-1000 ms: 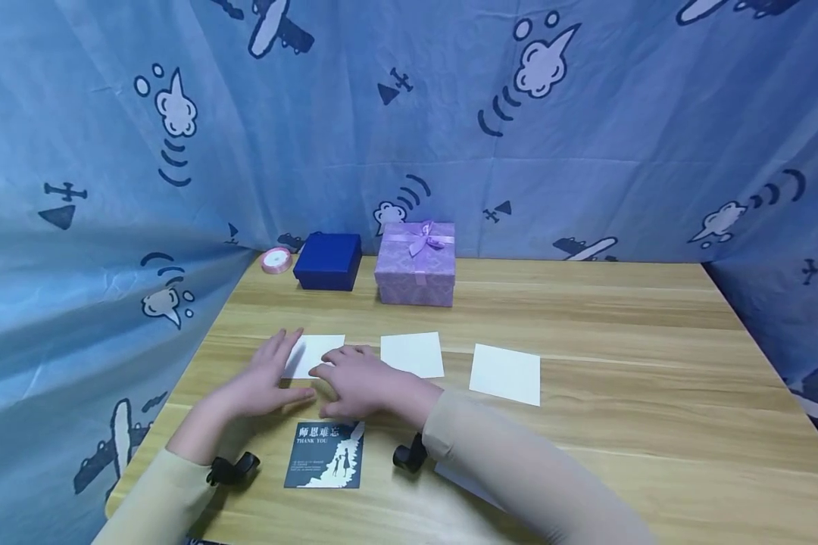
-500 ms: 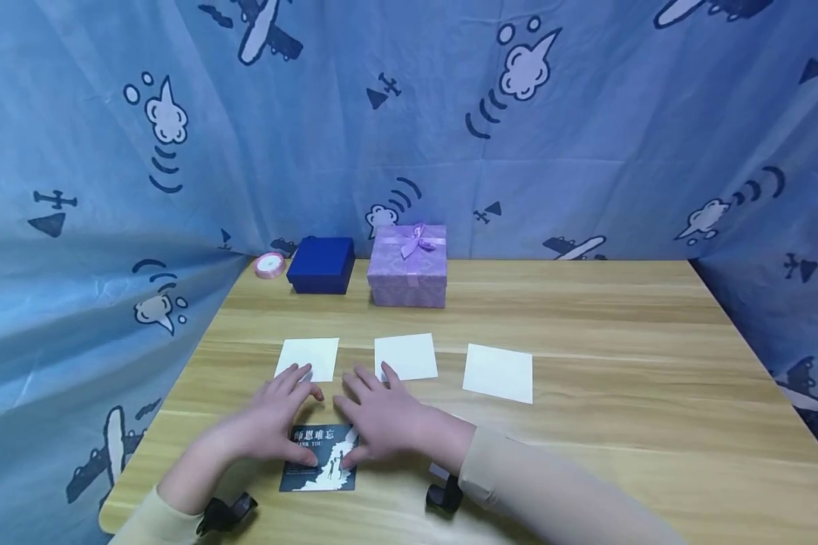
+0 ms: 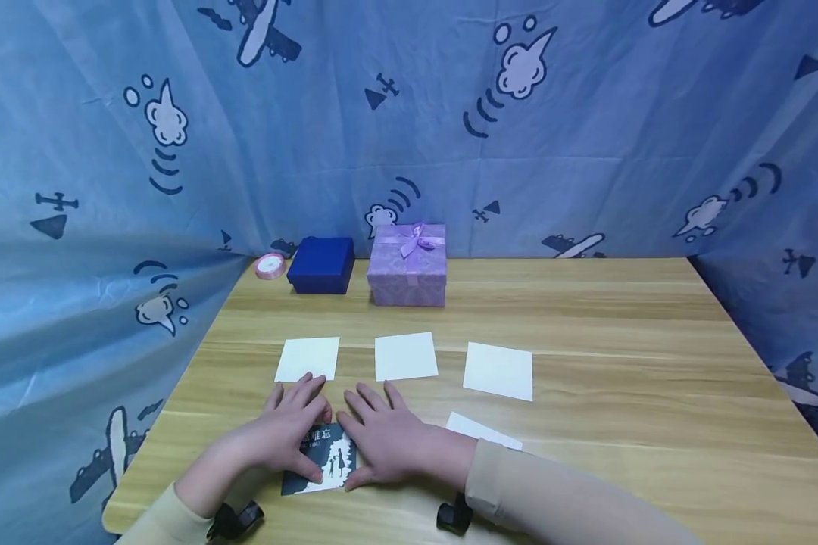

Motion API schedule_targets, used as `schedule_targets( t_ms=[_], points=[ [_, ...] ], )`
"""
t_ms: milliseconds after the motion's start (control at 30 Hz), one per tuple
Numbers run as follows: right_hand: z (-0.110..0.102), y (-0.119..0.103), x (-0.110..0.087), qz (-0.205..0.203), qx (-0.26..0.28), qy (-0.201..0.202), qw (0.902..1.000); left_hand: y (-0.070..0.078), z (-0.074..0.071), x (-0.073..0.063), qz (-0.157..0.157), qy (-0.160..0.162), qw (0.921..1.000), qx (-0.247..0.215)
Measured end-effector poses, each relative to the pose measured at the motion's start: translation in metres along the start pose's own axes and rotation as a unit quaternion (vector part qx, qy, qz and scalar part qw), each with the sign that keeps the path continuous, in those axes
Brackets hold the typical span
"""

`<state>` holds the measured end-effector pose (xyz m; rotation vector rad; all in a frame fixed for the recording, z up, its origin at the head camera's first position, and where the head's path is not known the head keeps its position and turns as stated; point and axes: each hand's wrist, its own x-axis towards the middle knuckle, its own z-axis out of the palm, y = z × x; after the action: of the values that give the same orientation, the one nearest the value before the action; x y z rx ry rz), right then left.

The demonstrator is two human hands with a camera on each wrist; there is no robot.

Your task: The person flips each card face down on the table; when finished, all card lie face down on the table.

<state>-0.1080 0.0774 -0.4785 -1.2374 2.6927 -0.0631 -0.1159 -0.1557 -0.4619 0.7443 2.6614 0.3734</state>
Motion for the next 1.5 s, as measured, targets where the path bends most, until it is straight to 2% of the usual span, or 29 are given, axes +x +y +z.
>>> schedule_targets(
  t_ms=[100,300,533,700,800,900,967,1067,1200,1333,1400,1500],
  points=[
    [-0.001,0.001,0.002,0.008,0.008,0.013,0.9999,0.001,-0.001,0.001,0.006,0.014,0.9999,-0.002],
    [-0.009,0.003,0.005,0.013,0.011,0.067,0.9976,0.002,-0.004,0.002,0.027,0.057,0.998,-0.008],
    [-0.021,0.01,0.007,-0.004,0.064,0.15,0.9866,0.002,-0.012,0.006,0.073,0.12,0.99,-0.016],
    [-0.024,0.014,0.008,-0.009,0.086,0.173,0.9812,0.001,-0.018,0.006,0.068,0.146,0.9868,-0.019],
    [-0.026,0.015,0.007,-0.016,0.088,0.202,0.9753,0.002,-0.022,0.005,0.082,0.173,0.9813,-0.024],
    [-0.028,0.014,0.007,-0.018,0.09,0.234,0.9678,0.003,-0.025,0.004,0.115,0.21,0.9703,-0.035],
    [-0.031,0.013,0.005,-0.024,0.092,0.254,0.9625,0.003,-0.028,0.003,0.136,0.222,0.9644,-0.047],
    [-0.036,0.011,0.003,-0.039,0.097,0.259,0.9602,0.003,-0.032,0.0,0.149,0.202,0.9655,-0.069],
    [-0.039,0.011,-0.001,-0.073,0.097,0.227,0.9662,0.004,-0.037,-0.004,0.147,0.137,0.9749,-0.096],
    [-0.039,0.011,-0.005,-0.107,0.103,0.202,0.968,0.003,-0.035,-0.007,0.151,0.084,0.9781,-0.117],
    [-0.039,0.012,-0.006,-0.119,0.1,0.203,0.9668,0.003,-0.033,-0.007,0.153,0.073,0.9782,-0.121],
    [-0.038,0.012,-0.007,-0.127,0.073,0.219,0.9647,0.004,-0.031,-0.006,0.156,0.078,0.9783,-0.112]
  ],
)
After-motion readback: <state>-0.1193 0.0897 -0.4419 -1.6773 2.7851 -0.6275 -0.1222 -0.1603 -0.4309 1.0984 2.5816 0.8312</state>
